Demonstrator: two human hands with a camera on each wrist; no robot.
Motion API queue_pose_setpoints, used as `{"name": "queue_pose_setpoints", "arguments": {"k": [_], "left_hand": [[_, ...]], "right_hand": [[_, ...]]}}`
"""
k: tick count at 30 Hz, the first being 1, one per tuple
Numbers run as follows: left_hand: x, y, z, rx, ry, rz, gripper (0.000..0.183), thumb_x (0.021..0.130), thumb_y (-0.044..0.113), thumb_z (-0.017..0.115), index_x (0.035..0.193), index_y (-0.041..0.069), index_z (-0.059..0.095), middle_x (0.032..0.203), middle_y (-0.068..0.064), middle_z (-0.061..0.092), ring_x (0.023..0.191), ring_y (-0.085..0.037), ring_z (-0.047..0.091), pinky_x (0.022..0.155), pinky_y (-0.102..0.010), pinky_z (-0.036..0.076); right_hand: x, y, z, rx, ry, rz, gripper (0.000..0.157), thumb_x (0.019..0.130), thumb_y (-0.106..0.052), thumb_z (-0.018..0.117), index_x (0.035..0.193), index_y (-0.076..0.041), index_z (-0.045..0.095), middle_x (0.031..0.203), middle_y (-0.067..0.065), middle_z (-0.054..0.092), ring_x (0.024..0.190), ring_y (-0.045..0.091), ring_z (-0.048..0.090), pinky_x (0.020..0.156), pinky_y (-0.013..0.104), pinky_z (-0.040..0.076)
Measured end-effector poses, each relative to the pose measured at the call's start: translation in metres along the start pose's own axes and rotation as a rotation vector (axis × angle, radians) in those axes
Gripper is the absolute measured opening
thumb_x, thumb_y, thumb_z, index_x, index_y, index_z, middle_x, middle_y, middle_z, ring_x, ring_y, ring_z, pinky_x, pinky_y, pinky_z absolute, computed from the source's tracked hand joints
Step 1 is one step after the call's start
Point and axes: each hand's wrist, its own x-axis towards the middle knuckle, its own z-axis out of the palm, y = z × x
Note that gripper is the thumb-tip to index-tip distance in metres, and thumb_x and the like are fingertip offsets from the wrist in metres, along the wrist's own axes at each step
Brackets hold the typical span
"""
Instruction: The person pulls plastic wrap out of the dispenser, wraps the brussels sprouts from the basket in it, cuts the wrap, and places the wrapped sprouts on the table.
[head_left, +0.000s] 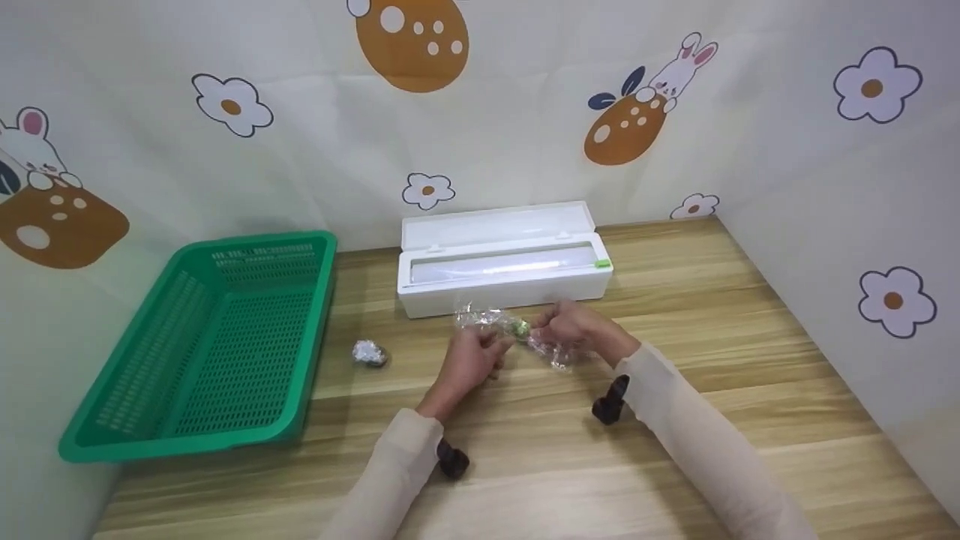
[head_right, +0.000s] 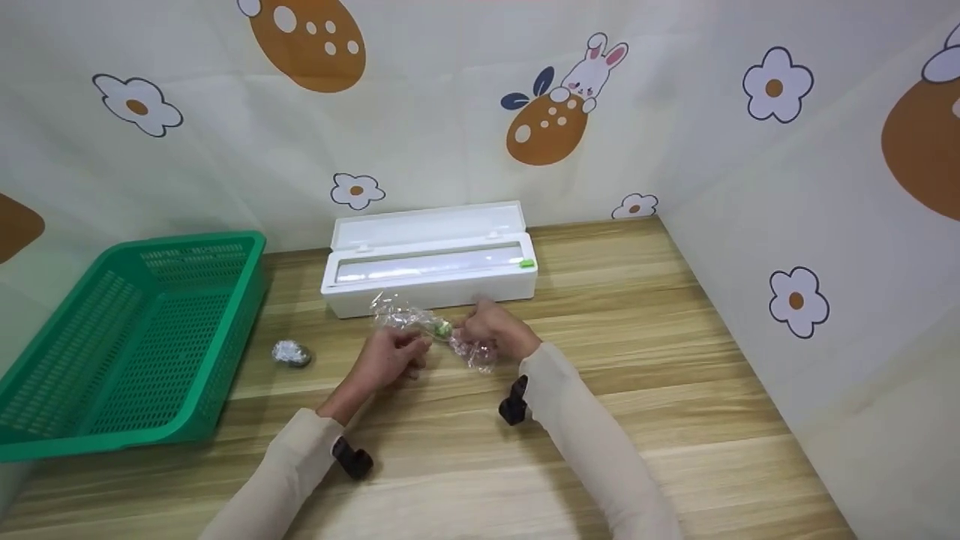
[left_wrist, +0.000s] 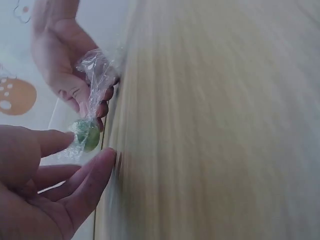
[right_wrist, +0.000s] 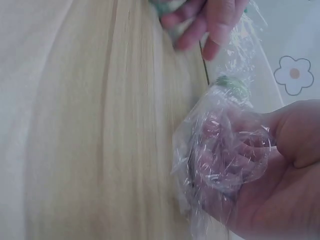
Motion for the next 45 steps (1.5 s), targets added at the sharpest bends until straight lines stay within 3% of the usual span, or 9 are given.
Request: {"name": "queue_pose_setpoints", "arguments": {"k": [6, 10, 15, 21, 27, 31, 35, 39, 45], "left_hand": [[0.011, -0.005, 0.009, -0.146, 0.045, -0.034, 0.039, 0.094, 0.015, 0.070, 0.129, -0.002, 0.063, 0.114, -0.023, 0.073, 0.085, -0.023, 0.074, 0.072, -0.031, 0.062], [0.018, -0.008, 0.012, -0.265, 0.017, -0.090, 0.036, 0.092, 0.014, 0.072, 0.125, -0.001, 0.067, 0.122, -0.022, 0.070, 0.092, -0.020, 0.074, 0.079, -0.028, 0.061], [0.025, -0.011, 0.011, -0.423, -0.050, -0.166, 0.039, 0.094, 0.012, 0.070, 0.128, -0.005, 0.063, 0.114, -0.027, 0.071, 0.080, -0.019, 0.076, 0.077, -0.030, 0.062], [0.030, -0.016, 0.011, -0.513, -0.046, -0.201, 0.041, 0.093, 0.012, 0.071, 0.130, -0.003, 0.061, 0.111, -0.026, 0.072, 0.076, -0.018, 0.075, 0.076, -0.032, 0.062], [0.031, -0.015, 0.013, -0.488, -0.018, -0.208, 0.037, 0.091, 0.013, 0.073, 0.125, 0.001, 0.066, 0.107, -0.022, 0.074, 0.074, -0.017, 0.074, 0.075, -0.033, 0.062], [0.032, -0.017, 0.014, -0.393, -0.008, -0.202, 0.034, 0.089, 0.011, 0.073, 0.121, 0.002, 0.069, 0.111, -0.020, 0.074, 0.078, -0.013, 0.072, 0.075, -0.029, 0.061], [0.031, -0.017, 0.015, -0.428, -0.009, -0.208, 0.034, 0.091, 0.005, 0.069, 0.124, -0.002, 0.066, 0.119, -0.024, 0.070, 0.075, -0.014, 0.073, 0.076, -0.031, 0.062], [0.031, -0.016, 0.016, -0.472, -0.010, -0.223, 0.033, 0.093, 0.000, 0.066, 0.125, -0.008, 0.063, 0.121, -0.029, 0.067, 0.071, -0.018, 0.075, 0.074, -0.031, 0.062], [0.030, -0.016, 0.015, -0.494, -0.028, -0.210, 0.033, 0.093, -0.005, 0.064, 0.125, -0.012, 0.061, 0.122, -0.033, 0.065, 0.089, -0.030, 0.076, 0.078, -0.031, 0.062]], "right_hand": [[-0.002, 0.006, 0.007, 0.195, -0.067, -0.023, 0.015, 0.091, 0.000, 0.065, 0.105, 0.004, 0.069, 0.079, -0.002, 0.066, 0.071, 0.011, 0.060, 0.063, 0.021, 0.051], [-0.006, 0.010, 0.009, 0.113, -0.074, -0.092, 0.015, 0.088, -0.005, 0.070, 0.101, 0.004, 0.070, 0.076, -0.005, 0.066, 0.072, 0.009, 0.059, 0.068, 0.020, 0.050], [-0.009, 0.016, 0.003, 0.018, -0.014, -0.139, 0.025, 0.089, -0.016, 0.074, 0.107, 0.001, 0.072, 0.089, 0.003, 0.074, 0.078, 0.010, 0.065, 0.073, 0.023, 0.054], [-0.008, 0.022, 0.005, -0.070, 0.072, -0.344, 0.029, 0.082, 0.001, 0.076, 0.108, 0.007, 0.063, 0.104, 0.021, 0.071, 0.090, 0.019, 0.067, 0.082, 0.025, 0.054], [-0.010, 0.023, 0.016, -0.131, 0.085, -0.509, 0.045, 0.077, 0.006, 0.077, 0.112, 0.006, 0.047, 0.108, 0.025, 0.064, 0.100, 0.033, 0.064, 0.090, 0.038, 0.054], [-0.010, 0.023, 0.020, -0.073, 0.157, -0.474, 0.047, 0.078, 0.004, 0.079, 0.112, 0.004, 0.046, 0.114, 0.022, 0.060, 0.106, 0.034, 0.063, 0.095, 0.043, 0.053], [-0.010, 0.023, 0.020, -0.022, 0.248, -0.456, 0.041, 0.077, 0.003, 0.080, 0.104, 0.001, 0.049, 0.107, 0.016, 0.059, 0.098, 0.029, 0.063, 0.087, 0.034, 0.054], [-0.011, 0.022, 0.017, -0.029, 0.225, -0.507, 0.033, 0.075, 0.007, 0.079, 0.098, 0.002, 0.055, 0.096, 0.013, 0.060, 0.090, 0.024, 0.059, 0.080, 0.024, 0.050], [-0.010, 0.020, 0.014, -0.019, 0.231, -0.456, 0.021, 0.079, -0.004, 0.080, 0.098, -0.001, 0.071, 0.103, 0.012, 0.067, 0.096, 0.022, 0.061, 0.086, 0.028, 0.050]]}}
